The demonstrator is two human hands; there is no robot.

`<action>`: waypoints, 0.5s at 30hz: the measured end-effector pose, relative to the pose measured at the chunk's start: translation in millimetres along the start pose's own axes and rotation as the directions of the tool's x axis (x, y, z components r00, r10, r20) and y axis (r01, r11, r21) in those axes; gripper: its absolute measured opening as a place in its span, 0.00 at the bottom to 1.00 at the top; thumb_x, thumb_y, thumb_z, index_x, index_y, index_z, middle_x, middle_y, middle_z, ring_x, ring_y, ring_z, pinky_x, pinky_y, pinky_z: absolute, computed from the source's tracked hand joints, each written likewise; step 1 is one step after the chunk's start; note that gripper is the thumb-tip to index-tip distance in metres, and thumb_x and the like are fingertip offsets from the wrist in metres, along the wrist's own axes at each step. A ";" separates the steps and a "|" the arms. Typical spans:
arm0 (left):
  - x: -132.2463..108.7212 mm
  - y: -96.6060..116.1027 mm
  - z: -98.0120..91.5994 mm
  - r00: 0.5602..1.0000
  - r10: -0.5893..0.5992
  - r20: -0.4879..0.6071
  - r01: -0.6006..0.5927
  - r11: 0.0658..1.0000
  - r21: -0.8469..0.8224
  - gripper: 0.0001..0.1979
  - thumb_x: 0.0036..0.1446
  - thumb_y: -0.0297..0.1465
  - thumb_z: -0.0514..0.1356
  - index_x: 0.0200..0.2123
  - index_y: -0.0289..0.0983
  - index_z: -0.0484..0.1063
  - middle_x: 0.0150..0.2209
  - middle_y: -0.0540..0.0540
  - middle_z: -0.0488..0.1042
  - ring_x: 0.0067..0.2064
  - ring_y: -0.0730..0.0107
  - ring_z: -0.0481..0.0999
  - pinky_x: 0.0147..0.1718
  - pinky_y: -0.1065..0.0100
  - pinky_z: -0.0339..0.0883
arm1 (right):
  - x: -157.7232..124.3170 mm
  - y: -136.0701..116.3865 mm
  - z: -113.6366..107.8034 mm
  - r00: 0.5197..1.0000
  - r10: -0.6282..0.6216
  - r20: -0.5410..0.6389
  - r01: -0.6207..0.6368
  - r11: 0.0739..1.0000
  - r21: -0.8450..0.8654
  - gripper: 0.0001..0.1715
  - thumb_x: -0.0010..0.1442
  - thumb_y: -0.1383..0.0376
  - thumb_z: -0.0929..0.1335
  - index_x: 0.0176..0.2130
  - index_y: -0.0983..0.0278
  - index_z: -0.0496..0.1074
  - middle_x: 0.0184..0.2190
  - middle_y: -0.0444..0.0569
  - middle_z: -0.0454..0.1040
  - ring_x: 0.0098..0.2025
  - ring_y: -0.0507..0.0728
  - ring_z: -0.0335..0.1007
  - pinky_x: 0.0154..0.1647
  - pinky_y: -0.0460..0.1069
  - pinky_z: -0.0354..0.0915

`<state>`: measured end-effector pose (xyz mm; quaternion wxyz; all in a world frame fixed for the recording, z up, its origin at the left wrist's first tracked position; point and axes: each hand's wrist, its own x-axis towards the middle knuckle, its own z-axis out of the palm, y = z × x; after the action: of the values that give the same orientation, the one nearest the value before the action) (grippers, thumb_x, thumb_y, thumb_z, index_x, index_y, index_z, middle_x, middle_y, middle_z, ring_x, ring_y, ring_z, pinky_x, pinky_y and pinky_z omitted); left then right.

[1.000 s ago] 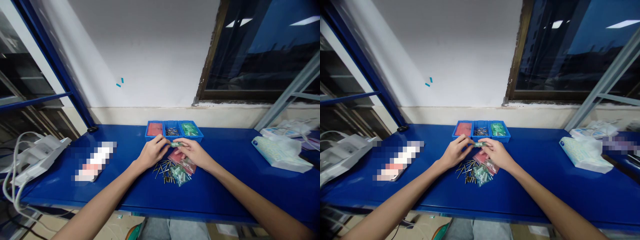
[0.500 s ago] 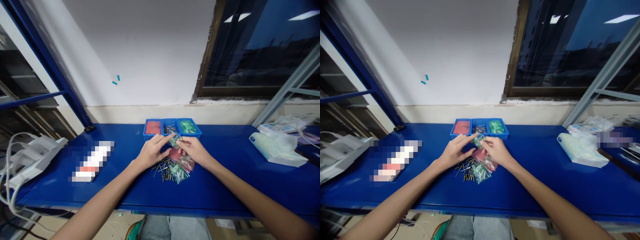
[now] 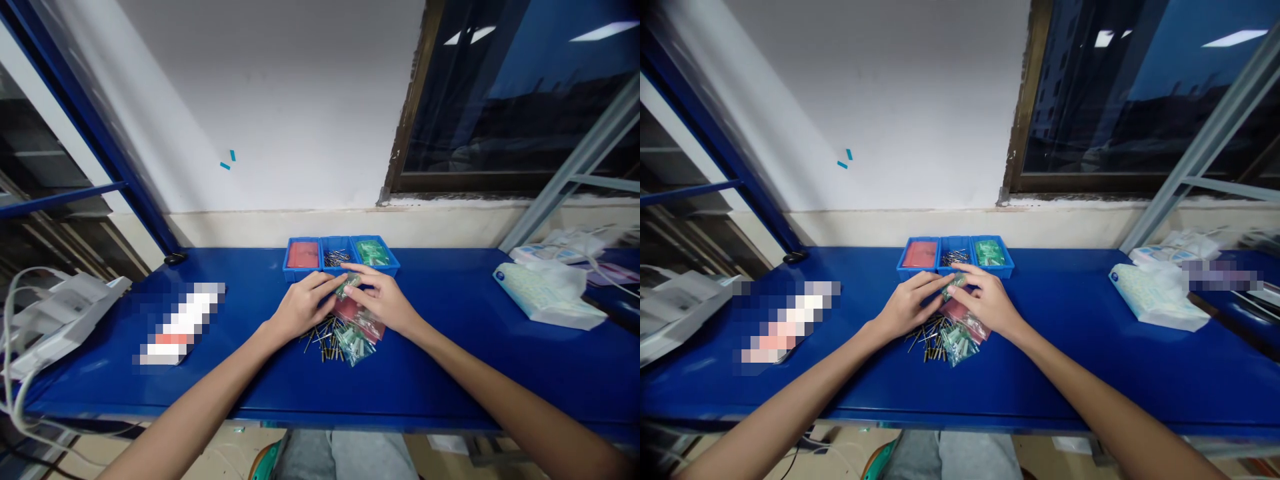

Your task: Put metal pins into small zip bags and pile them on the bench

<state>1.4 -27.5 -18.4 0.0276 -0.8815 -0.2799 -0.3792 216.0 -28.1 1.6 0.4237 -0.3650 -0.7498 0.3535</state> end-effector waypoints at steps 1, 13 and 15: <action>-0.1 0.3 0.5 1.000 -0.013 0.003 0.013 1.000 -0.022 0.21 0.69 0.28 0.53 0.64 0.38 0.62 0.46 0.41 0.75 0.46 0.65 0.76 0.44 0.59 0.76 | 0.1 0.2 0.4 1.000 -0.005 -0.009 0.005 1.000 0.012 0.12 0.62 0.56 0.69 0.34 0.62 0.78 0.58 0.54 0.71 0.54 0.62 0.71 0.40 0.53 0.73; 45.0 1.9 -3.7 0.977 -0.212 0.001 0.211 0.971 -0.111 0.18 0.67 0.30 0.56 0.59 0.37 0.64 0.38 0.46 0.80 0.34 0.69 0.78 0.36 0.67 0.72 | 14.3 5.6 -15.7 0.977 -0.089 -0.196 0.053 0.982 -0.182 0.12 0.62 0.63 0.66 0.47 0.59 0.69 0.39 0.49 0.75 0.38 0.57 0.74 0.38 0.50 0.70; 72.5 -5.2 0.0 0.972 -0.232 0.021 0.233 0.967 -0.099 0.18 0.65 0.28 0.57 0.57 0.37 0.65 0.35 0.47 0.80 0.34 0.68 0.79 0.36 0.67 0.71 | 29.9 8.1 -31.8 0.968 -0.105 -0.228 0.044 0.965 -0.258 0.15 0.61 0.65 0.65 0.50 0.59 0.69 0.38 0.49 0.76 0.34 0.56 0.74 0.37 0.50 0.69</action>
<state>39.1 11.2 30.4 -0.0631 -0.8446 -0.3620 -0.3894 235.3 8.1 18.5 0.4745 -0.4272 -0.7451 0.1928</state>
